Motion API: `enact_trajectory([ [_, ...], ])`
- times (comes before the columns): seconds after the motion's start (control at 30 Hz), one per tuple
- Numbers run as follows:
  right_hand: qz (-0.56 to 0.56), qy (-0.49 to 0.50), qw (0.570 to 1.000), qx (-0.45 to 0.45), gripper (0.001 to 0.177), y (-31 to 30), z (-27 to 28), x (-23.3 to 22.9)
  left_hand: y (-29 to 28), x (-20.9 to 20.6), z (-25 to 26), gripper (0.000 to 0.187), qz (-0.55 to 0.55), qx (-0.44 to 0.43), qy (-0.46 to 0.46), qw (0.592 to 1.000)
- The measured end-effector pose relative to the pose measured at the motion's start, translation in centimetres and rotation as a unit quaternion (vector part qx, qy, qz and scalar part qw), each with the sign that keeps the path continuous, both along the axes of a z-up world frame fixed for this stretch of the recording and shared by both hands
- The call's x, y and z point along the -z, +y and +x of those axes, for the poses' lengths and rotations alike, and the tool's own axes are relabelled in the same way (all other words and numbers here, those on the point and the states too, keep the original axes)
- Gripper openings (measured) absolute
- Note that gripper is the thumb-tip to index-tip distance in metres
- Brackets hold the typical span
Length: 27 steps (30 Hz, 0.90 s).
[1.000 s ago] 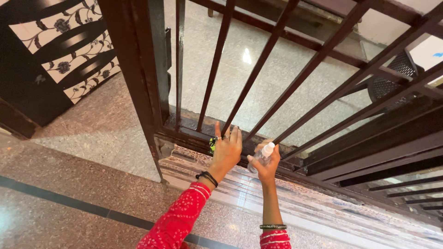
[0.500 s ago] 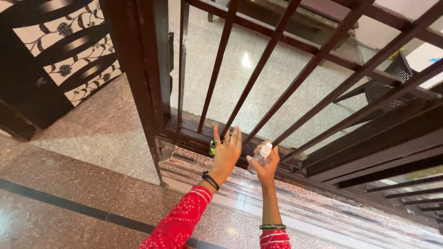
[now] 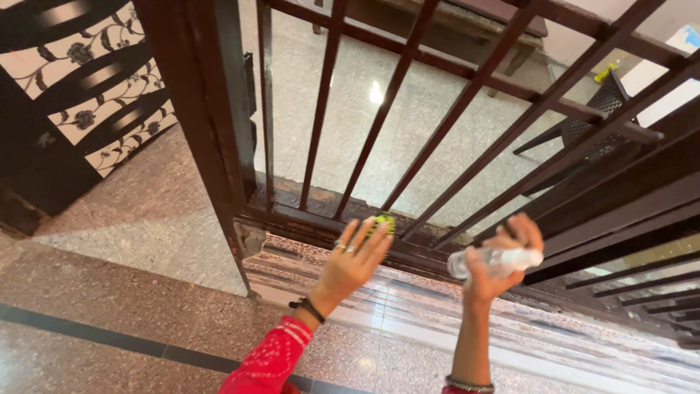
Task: The person cleans a dark brown metal railing by spraying a liquid cleaner from a bottle and wiping the surface with a cloth. The person systematically moves along the railing, applying the spray and wiping the bars and frame to remove dirt.
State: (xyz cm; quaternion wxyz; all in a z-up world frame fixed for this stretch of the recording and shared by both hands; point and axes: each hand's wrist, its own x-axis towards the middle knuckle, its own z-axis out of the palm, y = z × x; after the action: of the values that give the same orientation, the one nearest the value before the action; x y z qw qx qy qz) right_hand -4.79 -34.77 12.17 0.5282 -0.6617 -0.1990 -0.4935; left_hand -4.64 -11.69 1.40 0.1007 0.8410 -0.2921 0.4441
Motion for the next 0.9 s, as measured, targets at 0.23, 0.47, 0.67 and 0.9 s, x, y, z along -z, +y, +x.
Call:
enact_trajectory([
  [0.23, 0.138, 0.143, 0.957, -0.212, 0.040, -0.9, 4.9, 5.8, -6.2, 1.0, 3.3, 0.045, 0.047, -0.129, 0.058, 0.989],
  [0.47, 0.145, 0.123, 0.953, -0.235, 0.044, -1.5, 5.3, 9.3, -7.9, 1.7, 3.9, 0.049, 0.046, -0.172, 0.146, 0.973],
  [0.67, 0.140, 0.115, 0.954, -0.238, 0.048, -1.3, 5.3, 8.9, -7.9, 1.1, 1.8, 0.049, -0.039, -0.177, 0.104, 0.978],
  [0.9, 0.132, 0.124, 0.953, -0.241, 0.044, -1.4, 5.5, 9.2, -8.1, 1.2, 4.1, 0.043, 0.021, -0.178, 0.186, 0.966],
])
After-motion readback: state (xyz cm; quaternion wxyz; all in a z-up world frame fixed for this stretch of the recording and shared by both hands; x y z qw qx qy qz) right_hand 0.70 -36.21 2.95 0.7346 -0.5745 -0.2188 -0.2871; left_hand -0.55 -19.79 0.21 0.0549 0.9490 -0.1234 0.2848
